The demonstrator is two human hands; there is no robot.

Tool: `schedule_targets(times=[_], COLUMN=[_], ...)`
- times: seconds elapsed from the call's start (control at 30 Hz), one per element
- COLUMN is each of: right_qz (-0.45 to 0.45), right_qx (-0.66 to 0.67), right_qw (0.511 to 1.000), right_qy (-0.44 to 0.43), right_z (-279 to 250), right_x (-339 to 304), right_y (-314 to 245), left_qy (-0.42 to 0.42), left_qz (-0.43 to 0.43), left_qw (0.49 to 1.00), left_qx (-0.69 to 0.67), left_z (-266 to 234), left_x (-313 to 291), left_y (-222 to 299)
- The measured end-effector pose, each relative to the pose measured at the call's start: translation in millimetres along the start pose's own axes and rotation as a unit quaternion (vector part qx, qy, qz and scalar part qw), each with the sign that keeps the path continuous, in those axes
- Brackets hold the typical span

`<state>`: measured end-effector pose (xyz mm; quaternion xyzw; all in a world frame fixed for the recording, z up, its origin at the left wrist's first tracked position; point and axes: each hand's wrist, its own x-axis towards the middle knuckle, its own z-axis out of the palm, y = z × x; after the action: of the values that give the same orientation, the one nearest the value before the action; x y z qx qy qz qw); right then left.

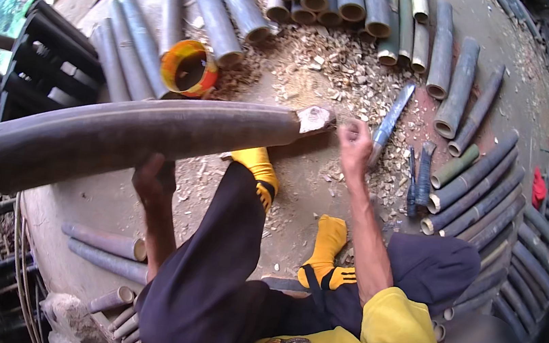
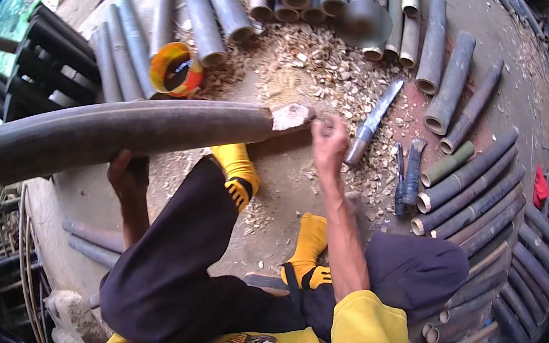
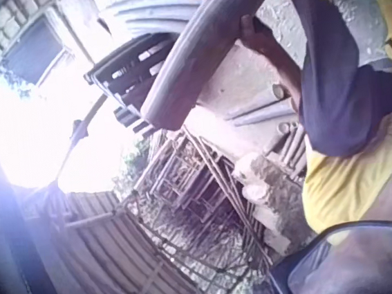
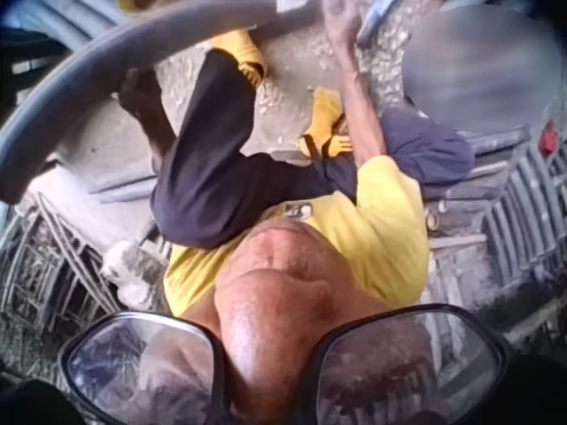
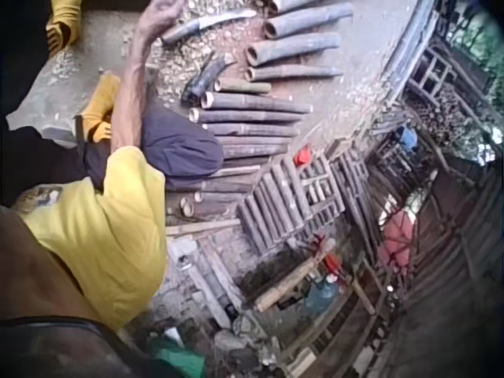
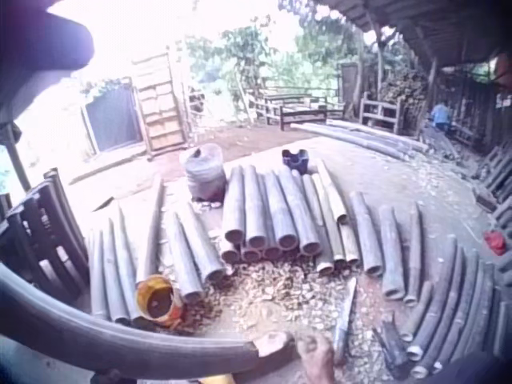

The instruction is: The person measures a bamboo pole using a tape measure, marks a cut line with a knife, and then saws the pole while supporting it on a wooden block.

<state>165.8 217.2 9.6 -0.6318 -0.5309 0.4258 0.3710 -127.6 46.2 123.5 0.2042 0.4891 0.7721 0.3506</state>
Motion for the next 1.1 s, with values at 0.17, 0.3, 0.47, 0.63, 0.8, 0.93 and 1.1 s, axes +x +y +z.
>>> schedule_targets(times=[0.17, 0.3, 0.47, 0.63, 0.8, 0.93, 1.1], right_qz=[-0.003, -0.06, 0.164, 0.059, -0.014, -0.135, -0.144], right_qx=[-0.331, -0.359, -0.134, 0.009, -0.056, -0.014, -0.003], right_qw=[0.936, 0.915, 0.974, 0.987, 0.968, 0.979, 0.975], right_qy=[0.118, 0.175, 0.083, -0.151, -0.245, -0.152, -0.168], right_z=[-55, -61, -60, -49, -19, -11, 5], right_x=[21, 40, 34, -32, -44, -47, -47], right_y=[83, 110, 34, -29, -13, -35, -26], left_qy=[-0.116, -0.225, -0.218, -0.197, -0.192, -0.183, -0.161], left_qz=[0.053, 0.12, 0.129, 0.132, 0.125, 0.127, 0.139], left_qw=[0.983, 0.947, 0.939, 0.937, 0.94, 0.942, 0.94], left_qx=[0.131, 0.197, 0.231, 0.256, 0.252, 0.25, 0.267], left_z=[54, 70, 70, 73, 73, 61, 47], left_x=[13, 19, 23, 14, 18, 20, 13], left_y=[-30, -36, -27, -14, -22, -28, -11])
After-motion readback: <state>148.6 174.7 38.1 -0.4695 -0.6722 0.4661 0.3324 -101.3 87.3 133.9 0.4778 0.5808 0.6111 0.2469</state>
